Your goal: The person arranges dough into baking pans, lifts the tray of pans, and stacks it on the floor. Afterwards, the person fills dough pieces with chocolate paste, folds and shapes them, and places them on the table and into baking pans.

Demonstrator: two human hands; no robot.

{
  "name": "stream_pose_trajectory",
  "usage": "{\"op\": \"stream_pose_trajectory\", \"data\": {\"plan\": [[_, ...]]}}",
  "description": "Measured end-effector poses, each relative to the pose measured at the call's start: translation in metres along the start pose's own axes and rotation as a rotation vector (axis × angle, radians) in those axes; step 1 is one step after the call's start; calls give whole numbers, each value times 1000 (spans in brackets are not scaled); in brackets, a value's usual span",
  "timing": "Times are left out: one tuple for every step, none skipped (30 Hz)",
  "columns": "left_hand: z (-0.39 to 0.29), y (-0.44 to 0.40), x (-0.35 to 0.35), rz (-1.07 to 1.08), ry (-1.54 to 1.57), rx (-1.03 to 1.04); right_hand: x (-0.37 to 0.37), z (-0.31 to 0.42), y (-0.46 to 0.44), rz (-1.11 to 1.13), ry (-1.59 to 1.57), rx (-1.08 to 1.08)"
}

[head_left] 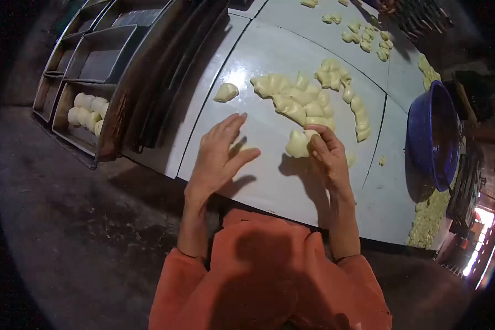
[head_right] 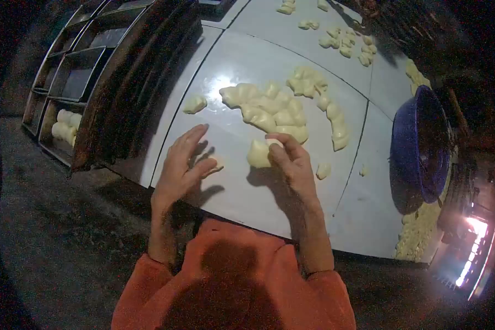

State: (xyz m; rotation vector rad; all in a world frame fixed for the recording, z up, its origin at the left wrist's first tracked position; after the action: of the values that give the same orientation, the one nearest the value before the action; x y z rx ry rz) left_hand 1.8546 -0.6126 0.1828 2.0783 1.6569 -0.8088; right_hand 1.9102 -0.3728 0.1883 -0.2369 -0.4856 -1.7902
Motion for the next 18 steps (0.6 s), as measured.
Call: {"op": "stream_pose_trajectory", "data": {"plan": [[-10, 0, 6, 85, 232, -51, 6, -1, 1, 9, -1, 3], [-25, -1, 11, 160, 267, -126, 18, -2, 3, 51, -2, 3], [-37, -1, 16, 235, 303, -201, 26, -3, 4, 92, -3, 3], [-33, -4, 27, 307, 383, -249, 14, -21, -5, 132, 125, -79], [-29, -5, 26, 302, 380, -250, 15, -20, -5, 138, 123, -78], [-22, -8, 23, 308, 461, -320, 16, -14, -5, 105, 108, -111], [-17, -9, 20, 318, 543, -389, 16, -7, -4, 67, 95, -143], [-10, -5, 15, 347, 696, -592, 16, 1, -2, 36, 126, -139], [2, -7, 7, 298, 576, -501, 18, 6, 0, 31, 125, -138], [13, -7, 2, 245, 699, -490, 19, 13, 1, -15, 85, -217], [27, -8, -2, 139, 693, -489, 21, 22, 4, -59, 44, -296], [36, -9, -11, 107, 654, -537, 30, 37, 9, -139, -17, -328], [43, -10, -18, 71, 615, -585, 17, 34, 4, -95, -101, -463], [43, -13, -17, 25, 470, -553, 24, 41, 4, -36, -191, -491], [45, -17, -16, -24, 324, -520, 31, 47, 4, 25, -282, -516], [62, -21, -6, -73, -386, -221, 36, 42, -2, 110, -192, -524], [63, -18, -1, -76, -391, -227, 38, 24, -20, 71, 270, -435], [60, -18, 6, -69, -483, -269, 63, 22, -27, 126, 270, -281]]}}
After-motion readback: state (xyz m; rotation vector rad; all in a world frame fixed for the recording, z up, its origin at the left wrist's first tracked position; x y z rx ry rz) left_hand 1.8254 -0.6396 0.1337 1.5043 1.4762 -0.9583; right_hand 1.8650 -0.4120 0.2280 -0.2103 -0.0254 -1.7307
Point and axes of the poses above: each hand's wrist, its own y-axis away from the middle knuckle, its own x-axis out of the palm, z = x × y, the point moved 3 cm from there along -y, towards the middle knuckle, and after that the axes turned 15 degrees about -x, right-handed, at the moved point
